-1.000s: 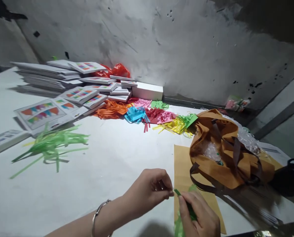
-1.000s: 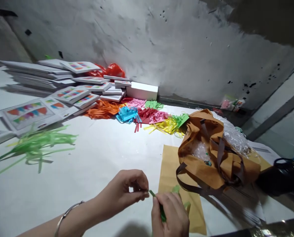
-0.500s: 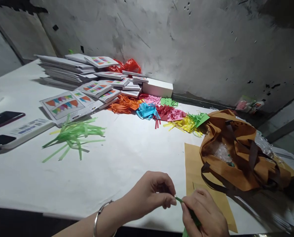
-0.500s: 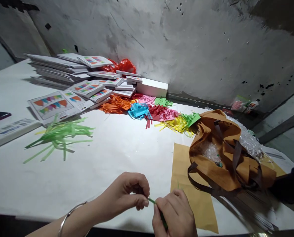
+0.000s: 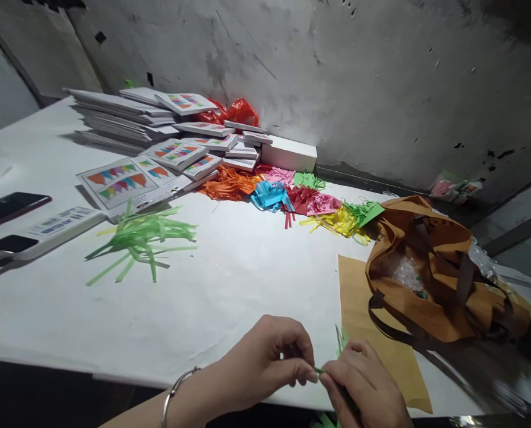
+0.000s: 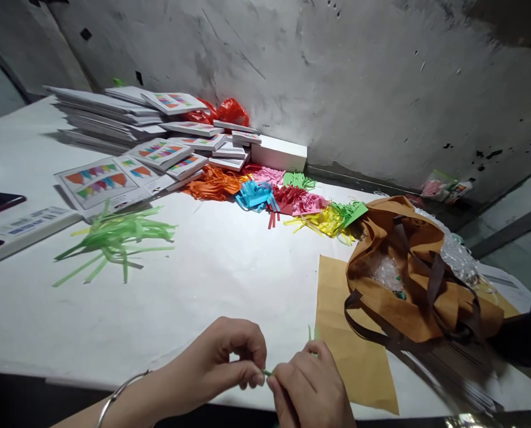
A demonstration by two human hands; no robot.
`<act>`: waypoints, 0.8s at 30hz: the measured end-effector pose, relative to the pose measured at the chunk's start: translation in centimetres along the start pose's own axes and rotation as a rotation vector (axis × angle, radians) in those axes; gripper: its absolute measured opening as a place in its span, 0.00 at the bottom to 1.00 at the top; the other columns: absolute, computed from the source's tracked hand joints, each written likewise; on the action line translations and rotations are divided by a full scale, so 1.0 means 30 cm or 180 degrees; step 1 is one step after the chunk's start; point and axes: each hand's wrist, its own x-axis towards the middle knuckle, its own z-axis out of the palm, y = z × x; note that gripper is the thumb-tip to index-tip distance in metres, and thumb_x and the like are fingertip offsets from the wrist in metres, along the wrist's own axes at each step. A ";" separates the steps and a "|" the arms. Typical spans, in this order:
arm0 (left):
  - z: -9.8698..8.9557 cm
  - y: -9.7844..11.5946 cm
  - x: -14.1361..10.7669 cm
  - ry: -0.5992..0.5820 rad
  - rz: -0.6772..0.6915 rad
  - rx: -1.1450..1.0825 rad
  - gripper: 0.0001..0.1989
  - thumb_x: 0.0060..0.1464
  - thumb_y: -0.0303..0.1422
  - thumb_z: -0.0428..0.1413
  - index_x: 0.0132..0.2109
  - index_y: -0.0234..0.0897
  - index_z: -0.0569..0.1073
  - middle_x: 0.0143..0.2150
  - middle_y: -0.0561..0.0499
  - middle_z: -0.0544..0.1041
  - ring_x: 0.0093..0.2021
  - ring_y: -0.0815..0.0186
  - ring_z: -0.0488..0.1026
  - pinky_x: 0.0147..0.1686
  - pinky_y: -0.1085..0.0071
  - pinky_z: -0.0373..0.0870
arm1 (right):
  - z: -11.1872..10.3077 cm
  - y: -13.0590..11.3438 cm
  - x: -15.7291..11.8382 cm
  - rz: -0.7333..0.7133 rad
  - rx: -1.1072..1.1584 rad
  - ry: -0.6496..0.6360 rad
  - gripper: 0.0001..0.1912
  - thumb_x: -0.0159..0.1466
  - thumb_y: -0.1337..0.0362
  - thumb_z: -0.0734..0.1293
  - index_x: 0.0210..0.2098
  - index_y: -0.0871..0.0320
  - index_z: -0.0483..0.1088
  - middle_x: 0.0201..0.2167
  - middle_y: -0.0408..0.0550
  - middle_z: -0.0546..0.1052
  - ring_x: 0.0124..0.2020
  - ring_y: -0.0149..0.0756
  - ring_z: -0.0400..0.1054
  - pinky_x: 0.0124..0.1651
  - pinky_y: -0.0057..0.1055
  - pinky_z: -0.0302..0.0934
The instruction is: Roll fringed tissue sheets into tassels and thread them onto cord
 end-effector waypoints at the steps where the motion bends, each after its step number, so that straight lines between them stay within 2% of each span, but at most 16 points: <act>1: -0.001 0.000 -0.001 -0.0035 -0.0087 -0.0071 0.07 0.49 0.30 0.64 0.28 0.34 0.74 0.23 0.54 0.74 0.23 0.70 0.71 0.25 0.76 0.67 | 0.001 -0.001 0.003 0.0034 0.0140 -0.0062 0.07 0.67 0.75 0.63 0.36 0.58 0.68 0.24 0.41 0.69 0.26 0.31 0.64 0.38 0.30 0.63; 3: -0.002 -0.005 -0.003 -0.0110 -0.0257 -0.0211 0.07 0.48 0.30 0.65 0.29 0.34 0.74 0.22 0.54 0.74 0.23 0.70 0.72 0.25 0.76 0.68 | 0.006 -0.002 0.007 0.0225 0.0406 -0.0242 0.07 0.68 0.74 0.62 0.35 0.57 0.67 0.25 0.42 0.69 0.28 0.31 0.65 0.37 0.28 0.63; 6: -0.003 -0.019 -0.007 -0.0159 -0.0455 -0.0493 0.06 0.47 0.29 0.64 0.31 0.34 0.74 0.22 0.55 0.75 0.24 0.70 0.73 0.26 0.76 0.69 | 0.018 0.004 0.003 0.0382 0.0536 -0.0222 0.08 0.69 0.73 0.62 0.34 0.56 0.67 0.25 0.41 0.69 0.27 0.30 0.65 0.36 0.28 0.62; 12: -0.001 -0.049 -0.011 -0.0044 -0.0510 -0.0856 0.06 0.47 0.29 0.64 0.30 0.33 0.74 0.22 0.54 0.75 0.22 0.71 0.71 0.25 0.77 0.67 | 0.036 0.012 -0.019 0.0470 0.0692 -0.0493 0.05 0.69 0.70 0.62 0.38 0.56 0.67 0.29 0.42 0.72 0.32 0.32 0.67 0.37 0.28 0.63; 14: 0.001 -0.056 -0.009 0.0032 -0.0409 -0.0710 0.06 0.49 0.30 0.63 0.31 0.32 0.74 0.21 0.54 0.74 0.23 0.71 0.71 0.25 0.77 0.66 | 0.055 0.004 -0.023 0.0473 0.0544 -0.0332 0.06 0.68 0.72 0.62 0.37 0.56 0.66 0.28 0.42 0.71 0.30 0.32 0.67 0.37 0.29 0.62; 18: 0.000 -0.067 -0.006 0.0079 -0.0318 -0.0584 0.07 0.51 0.32 0.63 0.32 0.32 0.74 0.22 0.54 0.73 0.23 0.72 0.71 0.25 0.77 0.66 | 0.112 -0.011 -0.033 0.0550 0.0354 0.0281 0.09 0.67 0.75 0.61 0.34 0.56 0.66 0.25 0.42 0.69 0.28 0.32 0.64 0.36 0.30 0.60; 24: -0.020 -0.060 0.002 0.0010 -0.0488 -0.0923 0.17 0.53 0.43 0.65 0.36 0.31 0.78 0.26 0.50 0.77 0.27 0.69 0.75 0.29 0.74 0.71 | 0.143 -0.002 -0.052 0.0937 0.0652 0.0346 0.08 0.69 0.72 0.61 0.35 0.56 0.67 0.27 0.43 0.71 0.31 0.33 0.64 0.35 0.30 0.60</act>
